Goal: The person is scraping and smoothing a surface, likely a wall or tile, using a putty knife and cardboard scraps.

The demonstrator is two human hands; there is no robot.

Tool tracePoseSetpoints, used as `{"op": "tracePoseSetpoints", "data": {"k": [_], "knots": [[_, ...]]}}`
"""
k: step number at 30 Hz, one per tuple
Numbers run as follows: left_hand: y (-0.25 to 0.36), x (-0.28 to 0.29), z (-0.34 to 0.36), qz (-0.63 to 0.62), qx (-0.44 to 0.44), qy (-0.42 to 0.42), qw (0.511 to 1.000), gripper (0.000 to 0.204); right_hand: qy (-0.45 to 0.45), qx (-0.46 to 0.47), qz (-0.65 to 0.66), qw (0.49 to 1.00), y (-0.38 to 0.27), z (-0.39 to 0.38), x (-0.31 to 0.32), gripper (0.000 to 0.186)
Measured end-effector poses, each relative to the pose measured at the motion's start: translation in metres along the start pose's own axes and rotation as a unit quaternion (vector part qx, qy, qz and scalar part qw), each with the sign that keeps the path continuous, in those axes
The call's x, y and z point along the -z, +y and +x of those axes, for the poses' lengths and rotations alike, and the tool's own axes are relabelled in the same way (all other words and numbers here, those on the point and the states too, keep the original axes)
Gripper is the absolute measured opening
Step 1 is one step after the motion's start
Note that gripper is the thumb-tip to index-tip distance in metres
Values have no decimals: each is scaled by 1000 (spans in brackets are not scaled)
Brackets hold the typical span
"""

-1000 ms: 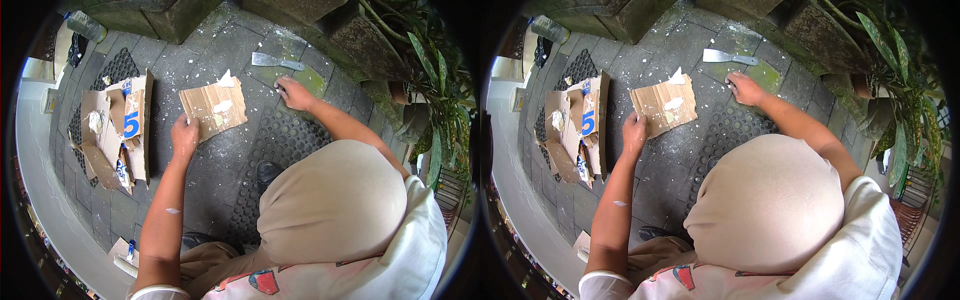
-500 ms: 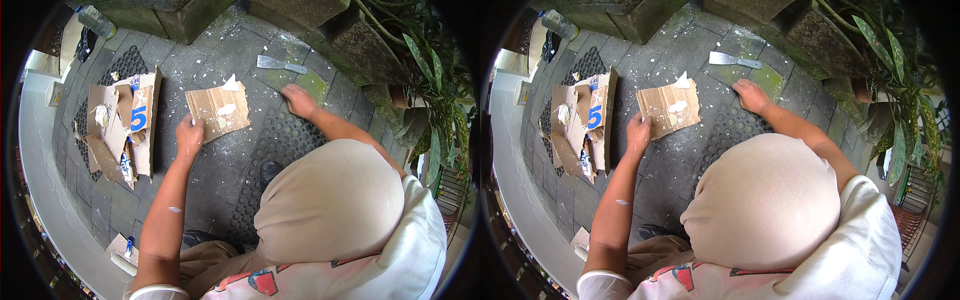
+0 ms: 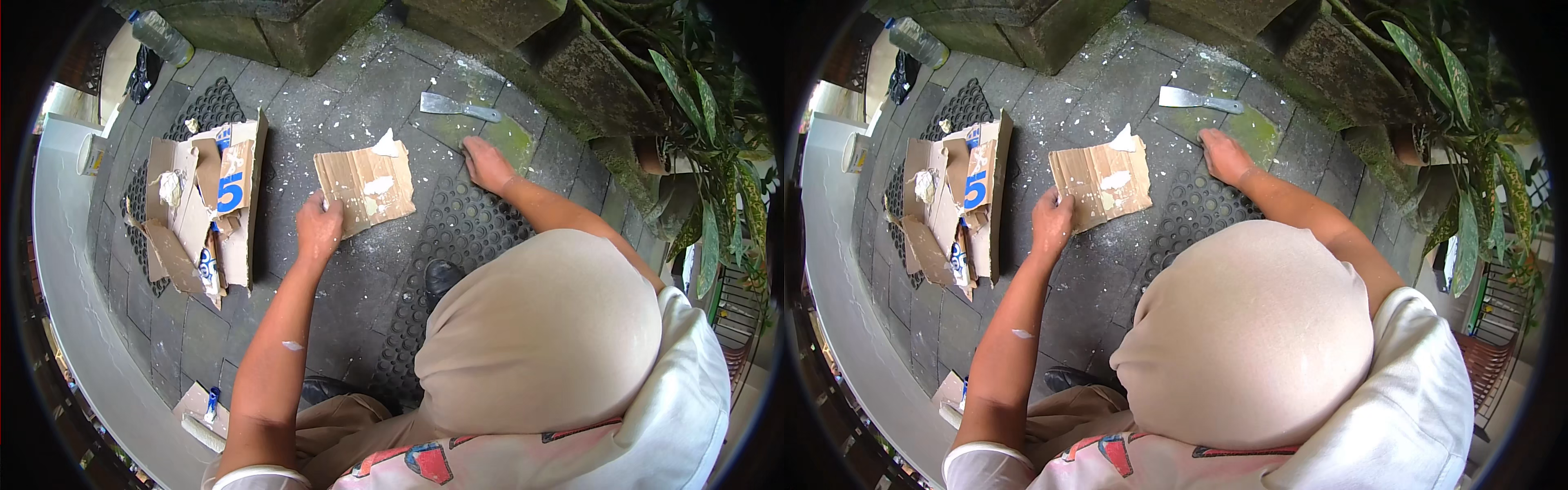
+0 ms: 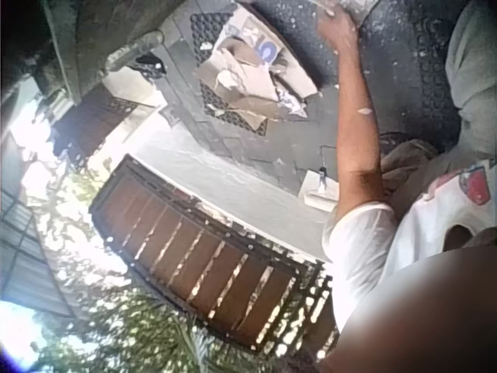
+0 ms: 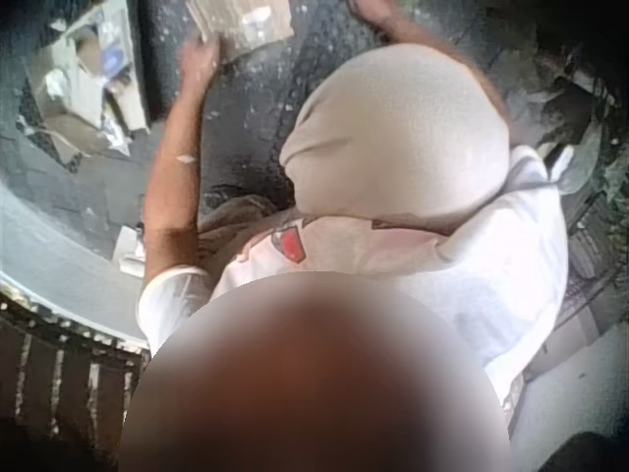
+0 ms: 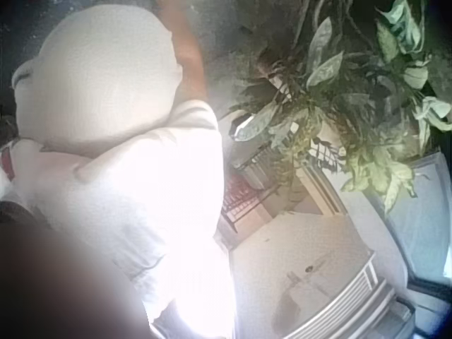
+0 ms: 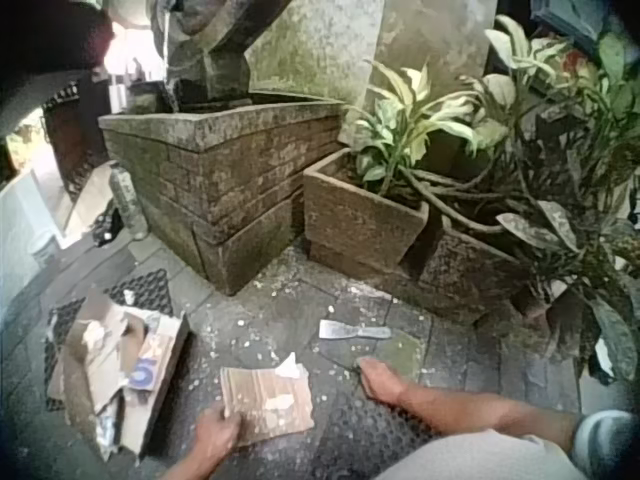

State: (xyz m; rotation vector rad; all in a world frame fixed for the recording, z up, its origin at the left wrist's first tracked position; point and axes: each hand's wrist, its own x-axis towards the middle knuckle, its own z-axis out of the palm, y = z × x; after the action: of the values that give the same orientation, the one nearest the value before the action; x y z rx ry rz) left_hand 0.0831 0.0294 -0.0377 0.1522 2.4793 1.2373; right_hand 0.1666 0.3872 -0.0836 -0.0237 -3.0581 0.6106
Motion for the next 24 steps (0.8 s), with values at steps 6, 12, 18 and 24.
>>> {"op": "tracePoseSetpoints", "data": {"k": [6,12,18,24], "knots": [[1,-9,0,-22,9,-8,1000,35,128,24,211,969,-110,32,13,12],[-20,-18,8,-64,56,-13,996,35,60,81,111,989,-101,68,-8,23],[-31,-11,10,-102,86,11,991,33,-8,-151,-199,968,27,54,49,34],[-32,-15,20,-133,108,26,985,31,-18,-104,-161,981,24,41,34,38]]}}
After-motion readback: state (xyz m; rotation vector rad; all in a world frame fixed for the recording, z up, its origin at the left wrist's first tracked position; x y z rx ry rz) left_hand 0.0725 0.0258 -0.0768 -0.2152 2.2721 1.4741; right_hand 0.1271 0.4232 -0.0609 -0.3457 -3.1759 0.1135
